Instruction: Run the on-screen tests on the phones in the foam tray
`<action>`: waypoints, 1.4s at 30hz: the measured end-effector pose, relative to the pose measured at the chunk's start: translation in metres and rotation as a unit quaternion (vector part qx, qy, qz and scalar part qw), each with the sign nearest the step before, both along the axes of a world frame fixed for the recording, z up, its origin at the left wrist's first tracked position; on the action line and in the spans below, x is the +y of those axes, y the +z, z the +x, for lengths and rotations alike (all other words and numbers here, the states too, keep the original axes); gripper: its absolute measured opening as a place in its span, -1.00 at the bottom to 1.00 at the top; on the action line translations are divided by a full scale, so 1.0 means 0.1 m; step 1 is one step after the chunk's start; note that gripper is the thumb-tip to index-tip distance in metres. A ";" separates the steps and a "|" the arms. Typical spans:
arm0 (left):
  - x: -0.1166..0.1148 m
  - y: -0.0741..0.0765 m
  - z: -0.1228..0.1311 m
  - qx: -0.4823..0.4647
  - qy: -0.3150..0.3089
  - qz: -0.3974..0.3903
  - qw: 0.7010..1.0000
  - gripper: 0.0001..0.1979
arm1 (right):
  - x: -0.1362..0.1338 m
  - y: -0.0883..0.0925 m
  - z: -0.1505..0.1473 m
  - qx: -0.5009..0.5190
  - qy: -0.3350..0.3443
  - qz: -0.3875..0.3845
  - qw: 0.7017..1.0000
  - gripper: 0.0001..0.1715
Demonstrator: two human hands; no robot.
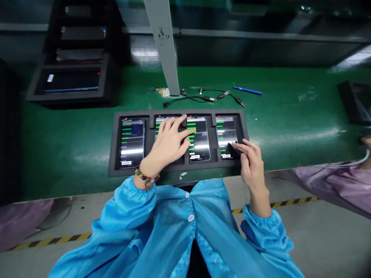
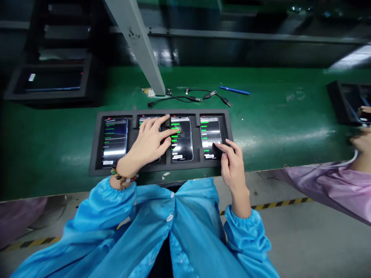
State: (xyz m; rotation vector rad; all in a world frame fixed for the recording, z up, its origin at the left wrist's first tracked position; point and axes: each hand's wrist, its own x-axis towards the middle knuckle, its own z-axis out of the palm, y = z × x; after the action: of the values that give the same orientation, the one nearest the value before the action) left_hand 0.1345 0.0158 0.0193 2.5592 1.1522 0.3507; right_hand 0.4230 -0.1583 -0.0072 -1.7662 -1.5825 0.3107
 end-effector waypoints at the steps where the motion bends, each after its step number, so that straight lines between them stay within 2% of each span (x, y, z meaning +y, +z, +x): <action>1: 0.01 -0.01 0.00 -0.001 0.005 0.000 1.000 -0.55 | 0.00 0.00 0.00 -0.001 0.001 -0.002 1.000 -0.49; 10: 0.07 0.02 0.04 -0.015 0.004 -0.011 1.000 -0.54 | 0.03 -0.01 -0.04 -0.010 0.003 -0.020 1.000 -0.50; 13: 0.07 0.05 -0.04 -0.046 0.031 0.000 0.998 -0.51 | 0.04 0.00 -0.05 -0.020 0.005 -0.029 0.999 -0.49; 18: 0.01 0.15 -0.37 -0.079 0.110 0.018 0.991 -0.54 | 0.08 0.02 -0.07 -0.046 -0.012 -0.041 0.998 -0.49; 21: -0.04 0.20 -0.63 -0.088 0.161 0.023 0.983 -0.56 | 0.12 0.04 -0.18 -0.065 -0.015 -0.040 0.997 -0.48; 24: -0.09 0.21 -0.91 -0.108 0.216 0.050 0.969 -0.60 | 0.18 0.07 -0.39 -0.065 0.044 -0.029 0.997 -0.46; 27: -0.14 0.15 -1.19 -0.131 0.257 0.084 0.954 -0.62 | 0.25 0.10 -0.61 -0.081 0.118 -0.032 0.989 -0.47; 31: -0.21 0.00 -1.53 -0.140 0.287 0.076 0.945 -0.61 | 0.35 0.12 -0.89 -0.072 0.159 -0.026 0.984 -0.40; 35: -0.28 -0.17 -1.80 -0.171 0.317 0.033 0.932 -0.61 | 0.51 0.13 -1.25 -0.054 0.223 -0.013 0.973 -0.39; 38: -0.31 -0.29 -1.92 -0.209 0.322 -0.017 0.923 -0.60 | 0.63 0.13 -1.48 -0.062 0.262 -0.032 0.962 -0.37; 42: -0.33 -0.36 -1.96 -0.239 0.317 -0.087 0.914 -0.55 | 0.69 0.14 -1.56 -0.066 0.263 -0.051 0.961 -0.38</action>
State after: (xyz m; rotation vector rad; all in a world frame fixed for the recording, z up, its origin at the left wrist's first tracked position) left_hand -0.0616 -0.0174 -0.0165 1.7337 1.6772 0.9114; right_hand 0.2674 -0.0898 0.0071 -1.4341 -2.1581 0.5432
